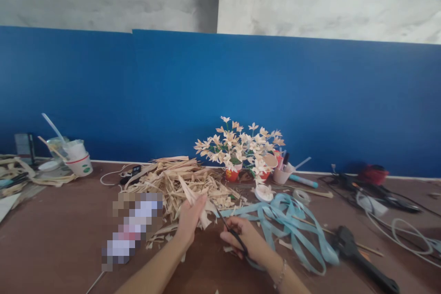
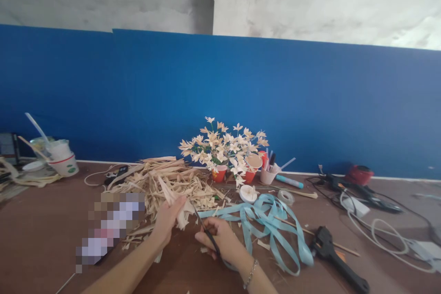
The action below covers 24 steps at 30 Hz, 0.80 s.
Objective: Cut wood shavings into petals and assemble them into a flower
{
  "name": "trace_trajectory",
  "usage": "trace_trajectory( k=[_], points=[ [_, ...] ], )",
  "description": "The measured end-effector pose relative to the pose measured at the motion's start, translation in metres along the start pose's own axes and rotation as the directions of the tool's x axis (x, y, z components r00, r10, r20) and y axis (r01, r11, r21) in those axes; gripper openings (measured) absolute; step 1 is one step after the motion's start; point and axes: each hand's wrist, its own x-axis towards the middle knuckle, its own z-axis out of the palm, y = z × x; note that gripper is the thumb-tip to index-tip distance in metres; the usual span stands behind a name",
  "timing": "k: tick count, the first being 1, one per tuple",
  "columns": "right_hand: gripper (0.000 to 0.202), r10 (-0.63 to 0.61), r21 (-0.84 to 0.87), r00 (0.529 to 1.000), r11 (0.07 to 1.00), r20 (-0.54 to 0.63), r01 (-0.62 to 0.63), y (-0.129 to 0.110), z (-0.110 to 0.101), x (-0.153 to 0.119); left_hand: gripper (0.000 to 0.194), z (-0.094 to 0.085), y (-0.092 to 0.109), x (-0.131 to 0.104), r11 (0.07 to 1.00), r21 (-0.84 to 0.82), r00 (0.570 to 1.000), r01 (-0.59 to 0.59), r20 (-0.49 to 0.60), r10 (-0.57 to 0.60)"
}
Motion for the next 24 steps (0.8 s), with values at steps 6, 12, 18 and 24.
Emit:
trace_trajectory(
  k=[6, 12, 18, 24],
  points=[
    [0.034, -0.018, -0.001, 1.000, 1.000, 0.015, 0.018, 0.000, -0.002, -0.001, 0.036, -0.003, -0.002, 0.004, 0.999, 0.042, 0.999, -0.022, 0.029, 0.020],
    [0.030, 0.009, -0.026, 1.000, 1.000, 0.024, -0.008, 0.000, -0.003, -0.001, 0.034, -0.004, 0.000, 0.007, 0.996, 0.091, 1.000, -0.018, 0.023, 0.016],
    [0.027, -0.001, -0.056, 0.999, 0.998, 0.048, 0.004, 0.005, -0.006, -0.001, 0.035, -0.009, 0.001, 0.012, 0.986, 0.164, 0.998, -0.013, 0.063, 0.003],
    [0.031, 0.048, -0.120, 0.997, 0.992, 0.057, -0.041, 0.004, -0.009, -0.002, 0.038, -0.013, 0.003, 0.018, 0.957, 0.289, 0.997, -0.023, 0.083, -0.001]
  ],
)
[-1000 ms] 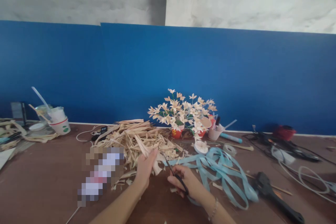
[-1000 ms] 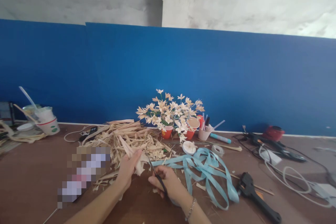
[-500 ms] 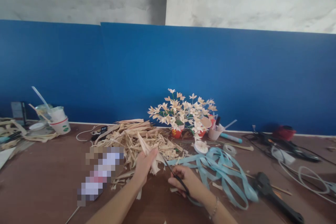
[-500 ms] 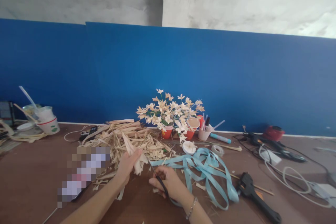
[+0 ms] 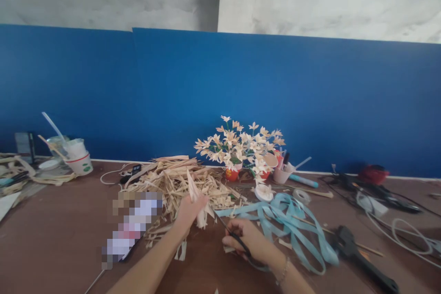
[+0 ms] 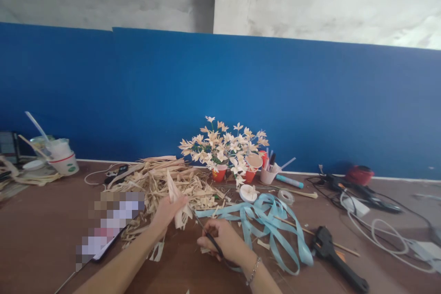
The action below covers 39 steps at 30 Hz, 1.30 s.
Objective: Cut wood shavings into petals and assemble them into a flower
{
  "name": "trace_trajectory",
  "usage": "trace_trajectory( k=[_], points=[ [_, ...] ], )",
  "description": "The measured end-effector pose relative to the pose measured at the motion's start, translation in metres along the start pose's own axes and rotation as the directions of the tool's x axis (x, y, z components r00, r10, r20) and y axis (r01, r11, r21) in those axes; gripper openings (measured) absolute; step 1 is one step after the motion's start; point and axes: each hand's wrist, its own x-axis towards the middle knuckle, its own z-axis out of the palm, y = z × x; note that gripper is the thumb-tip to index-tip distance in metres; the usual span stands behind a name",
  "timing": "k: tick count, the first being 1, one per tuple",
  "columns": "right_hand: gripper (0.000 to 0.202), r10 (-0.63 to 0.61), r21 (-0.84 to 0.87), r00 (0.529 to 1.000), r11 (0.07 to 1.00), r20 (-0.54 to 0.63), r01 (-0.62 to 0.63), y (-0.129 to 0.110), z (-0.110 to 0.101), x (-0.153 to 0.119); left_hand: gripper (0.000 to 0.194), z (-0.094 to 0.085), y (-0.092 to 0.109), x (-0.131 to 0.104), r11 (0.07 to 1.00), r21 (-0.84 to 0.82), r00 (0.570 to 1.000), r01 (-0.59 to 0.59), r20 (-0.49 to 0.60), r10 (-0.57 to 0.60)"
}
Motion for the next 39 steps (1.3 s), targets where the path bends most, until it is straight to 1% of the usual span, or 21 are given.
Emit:
trace_trajectory(
  k=[4, 10, 14, 16, 19, 22, 25, 31, 34, 39],
  points=[
    [0.032, 0.028, -0.037, 1.000, 0.999, 0.001, -0.028, 0.002, -0.003, 0.000, 0.035, -0.002, 0.000, 0.003, 1.000, -0.005, 0.999, 0.008, 0.050, -0.008],
    [0.028, 0.044, -0.115, 0.999, 0.993, 0.027, -0.040, 0.000, -0.009, -0.003, 0.032, -0.004, 0.009, 0.001, 0.999, -0.009, 0.991, 0.034, 0.133, -0.032],
    [0.026, 0.055, -0.119, 0.997, 0.992, 0.049, -0.049, -0.003, -0.011, -0.005, 0.031, -0.005, 0.011, 0.001, 0.998, -0.019, 0.986, 0.064, 0.156, -0.061],
    [0.026, 0.063, -0.091, 0.995, 0.994, 0.075, -0.057, -0.003, -0.012, -0.005, 0.030, -0.005, 0.011, 0.001, 0.997, -0.015, 0.984, 0.070, 0.164, -0.066],
    [0.027, 0.073, -0.055, 0.986, 0.996, 0.151, -0.065, -0.002, -0.014, -0.006, 0.027, -0.005, 0.012, 0.001, 0.998, -0.015, 0.985, 0.056, 0.166, -0.053],
    [0.029, 0.090, -0.060, 0.974, 0.995, 0.207, -0.080, -0.002, -0.016, -0.007, 0.026, -0.005, 0.012, 0.000, 0.999, -0.010, 0.985, 0.030, 0.168, -0.028],
    [0.032, 0.121, -0.069, 0.965, 0.992, 0.232, -0.108, 0.001, -0.015, -0.006, 0.027, -0.005, 0.012, 0.000, 1.000, 0.000, 0.986, 0.012, 0.168, -0.012],
    [0.031, 0.075, -0.009, 0.973, 0.997, 0.220, -0.075, 0.006, -0.010, -0.003, 0.034, -0.005, 0.009, 0.000, 0.996, 0.085, 0.985, -0.005, 0.172, -0.009],
    [0.030, 0.067, -0.023, 0.975, 0.998, 0.212, -0.064, 0.006, -0.009, -0.003, 0.033, -0.004, 0.008, 0.000, 0.997, 0.080, 0.983, -0.004, 0.184, -0.011],
    [0.030, 0.055, -0.042, 0.979, 0.998, 0.197, -0.047, 0.006, -0.009, -0.003, 0.031, -0.003, 0.009, -0.002, 0.998, 0.068, 0.985, -0.005, 0.174, -0.007]
  ],
)
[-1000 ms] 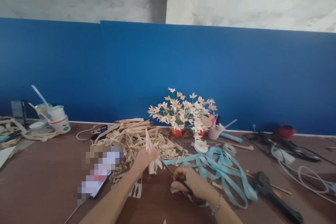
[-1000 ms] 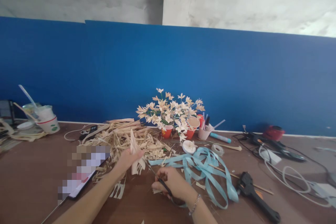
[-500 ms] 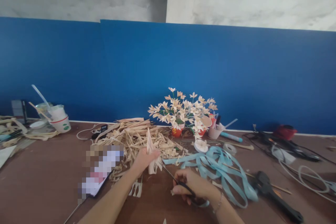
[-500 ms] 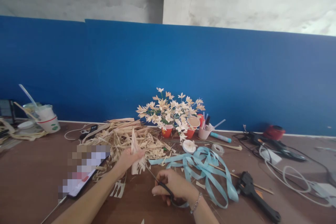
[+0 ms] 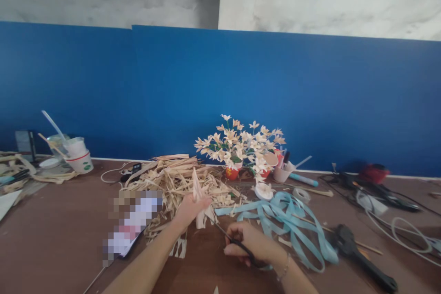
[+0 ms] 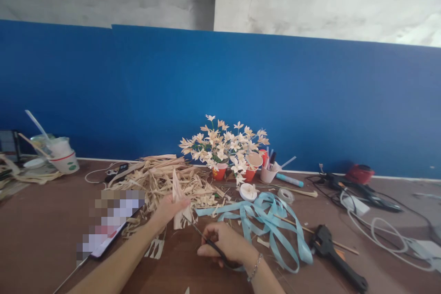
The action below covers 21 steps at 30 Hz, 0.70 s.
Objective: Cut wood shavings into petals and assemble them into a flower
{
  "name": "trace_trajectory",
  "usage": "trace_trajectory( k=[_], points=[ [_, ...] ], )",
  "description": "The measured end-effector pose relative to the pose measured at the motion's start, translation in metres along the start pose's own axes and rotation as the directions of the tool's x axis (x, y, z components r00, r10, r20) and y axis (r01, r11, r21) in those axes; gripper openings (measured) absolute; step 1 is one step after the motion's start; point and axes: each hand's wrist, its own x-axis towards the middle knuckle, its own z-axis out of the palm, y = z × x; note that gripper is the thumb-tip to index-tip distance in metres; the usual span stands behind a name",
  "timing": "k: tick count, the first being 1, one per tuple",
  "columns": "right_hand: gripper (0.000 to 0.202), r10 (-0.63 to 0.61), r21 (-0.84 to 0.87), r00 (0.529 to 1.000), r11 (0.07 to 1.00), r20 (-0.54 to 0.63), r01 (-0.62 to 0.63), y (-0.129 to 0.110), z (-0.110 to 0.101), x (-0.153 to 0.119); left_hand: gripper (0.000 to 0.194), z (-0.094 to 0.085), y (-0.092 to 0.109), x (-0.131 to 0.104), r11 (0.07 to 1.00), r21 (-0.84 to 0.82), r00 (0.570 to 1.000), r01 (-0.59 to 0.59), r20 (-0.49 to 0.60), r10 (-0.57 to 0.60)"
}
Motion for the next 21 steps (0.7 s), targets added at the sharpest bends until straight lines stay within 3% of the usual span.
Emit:
trace_trajectory(
  k=[7, 21],
  points=[
    [0.027, -0.004, -0.002, 1.000, 1.000, -0.018, 0.004, -0.001, 0.001, -0.001, 0.027, 0.000, -0.002, 0.001, 0.998, -0.057, 1.000, 0.003, 0.014, -0.003],
    [0.024, -0.022, 0.011, 0.992, 1.000, -0.125, 0.024, -0.012, 0.003, -0.003, 0.033, 0.000, -0.010, 0.006, 0.997, -0.066, 0.994, -0.039, -0.107, 0.032]
  ],
)
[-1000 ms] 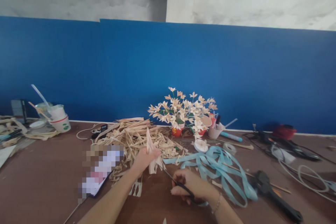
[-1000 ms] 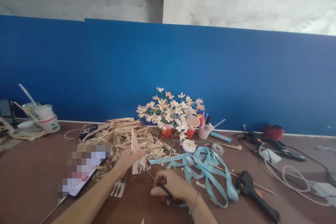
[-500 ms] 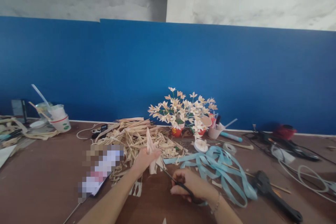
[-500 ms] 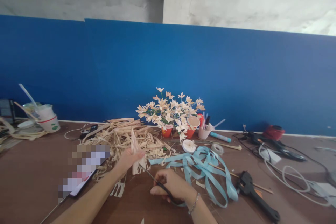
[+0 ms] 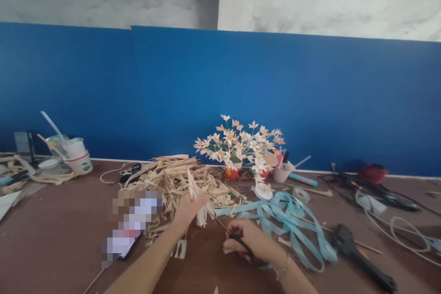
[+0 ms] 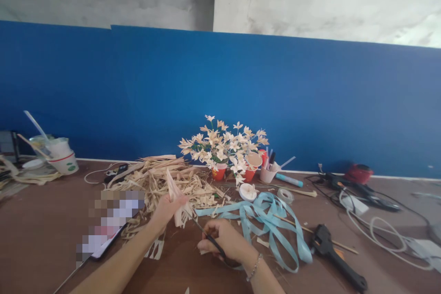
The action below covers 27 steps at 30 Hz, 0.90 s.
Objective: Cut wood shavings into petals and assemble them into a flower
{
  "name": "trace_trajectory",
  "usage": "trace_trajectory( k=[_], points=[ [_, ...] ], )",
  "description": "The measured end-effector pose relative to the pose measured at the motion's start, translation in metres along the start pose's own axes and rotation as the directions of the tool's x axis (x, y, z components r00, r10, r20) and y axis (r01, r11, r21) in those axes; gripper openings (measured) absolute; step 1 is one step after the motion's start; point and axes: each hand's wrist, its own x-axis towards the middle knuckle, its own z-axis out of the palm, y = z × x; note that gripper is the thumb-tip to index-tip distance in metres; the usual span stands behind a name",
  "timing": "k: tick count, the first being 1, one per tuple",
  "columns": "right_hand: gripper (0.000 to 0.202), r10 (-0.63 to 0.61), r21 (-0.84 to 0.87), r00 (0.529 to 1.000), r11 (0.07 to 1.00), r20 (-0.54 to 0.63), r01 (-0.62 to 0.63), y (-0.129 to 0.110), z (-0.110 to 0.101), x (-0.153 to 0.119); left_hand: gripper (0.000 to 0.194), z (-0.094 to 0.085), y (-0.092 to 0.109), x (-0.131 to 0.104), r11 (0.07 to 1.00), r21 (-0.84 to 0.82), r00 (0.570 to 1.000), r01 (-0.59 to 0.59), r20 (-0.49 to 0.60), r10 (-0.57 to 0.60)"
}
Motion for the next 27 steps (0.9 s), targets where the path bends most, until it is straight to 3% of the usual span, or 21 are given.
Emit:
trace_trajectory(
  k=[14, 23, 27],
  points=[
    [0.029, -0.028, -0.033, 0.999, 0.999, -0.032, 0.027, -0.002, 0.000, 0.000, 0.033, 0.005, 0.004, -0.007, 0.996, -0.084, 0.998, -0.022, -0.052, 0.017],
    [0.024, -0.048, -0.049, 0.991, 0.998, -0.122, 0.042, 0.003, 0.005, 0.005, 0.035, 0.012, 0.007, -0.013, 0.988, -0.157, 0.989, -0.011, -0.149, -0.013],
    [0.029, -0.052, -0.012, 0.991, 0.999, -0.127, 0.051, -0.002, 0.005, 0.003, 0.040, 0.014, 0.006, -0.015, 0.987, -0.160, 0.993, -0.006, -0.121, -0.014]
  ],
)
